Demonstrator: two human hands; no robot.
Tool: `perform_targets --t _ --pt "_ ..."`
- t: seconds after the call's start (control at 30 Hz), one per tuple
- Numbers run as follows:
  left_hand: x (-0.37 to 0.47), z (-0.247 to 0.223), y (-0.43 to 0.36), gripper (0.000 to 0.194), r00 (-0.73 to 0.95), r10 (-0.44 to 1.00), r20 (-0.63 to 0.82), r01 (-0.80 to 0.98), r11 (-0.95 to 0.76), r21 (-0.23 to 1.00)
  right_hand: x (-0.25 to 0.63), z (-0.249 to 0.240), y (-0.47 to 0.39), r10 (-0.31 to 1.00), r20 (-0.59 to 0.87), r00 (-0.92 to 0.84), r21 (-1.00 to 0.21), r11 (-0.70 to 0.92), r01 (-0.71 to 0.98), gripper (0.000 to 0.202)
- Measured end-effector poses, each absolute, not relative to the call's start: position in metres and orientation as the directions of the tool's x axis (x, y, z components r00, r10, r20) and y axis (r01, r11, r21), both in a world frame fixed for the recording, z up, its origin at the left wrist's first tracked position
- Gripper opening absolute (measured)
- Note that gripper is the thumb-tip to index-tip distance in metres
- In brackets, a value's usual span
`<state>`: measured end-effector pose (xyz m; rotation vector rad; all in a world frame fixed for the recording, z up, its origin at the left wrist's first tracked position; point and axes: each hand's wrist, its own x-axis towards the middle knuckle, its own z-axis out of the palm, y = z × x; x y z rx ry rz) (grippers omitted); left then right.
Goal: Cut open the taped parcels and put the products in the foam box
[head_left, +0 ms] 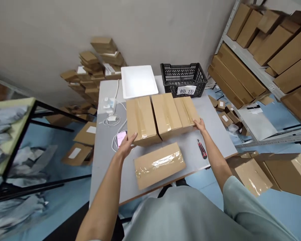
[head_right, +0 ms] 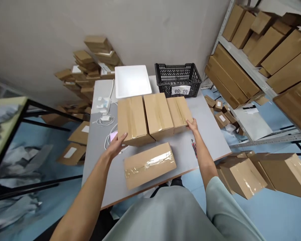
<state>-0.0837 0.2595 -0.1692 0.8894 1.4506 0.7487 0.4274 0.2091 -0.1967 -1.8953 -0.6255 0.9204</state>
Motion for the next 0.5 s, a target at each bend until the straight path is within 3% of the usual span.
perform_targets --t 0.17,0.37,0.5 --pt "-0.069 -0.162 0.24 0.092 0.055 0.86 -0.507 0.174 0.492 0.853 0.45 -0.211 0.192 0.734 -0.366 0.572 -0.903 -0.43 -0.026 0.078" --pt "0.015 -0.16 0.241 0.101 0.085 0.848 -0.524 0.19 0.502 0.844 0.52 -0.208 0.18 0.672 -0.327 0.665 -0.907 -0.42 -0.021 0.079" --pt "0.072 -0.158 0.264 0.092 0.096 0.874 -0.477 0.176 0.456 0.872 0.563 -0.2 0.205 0.617 -0.284 0.734 -0.907 -0.422 0.003 0.079"
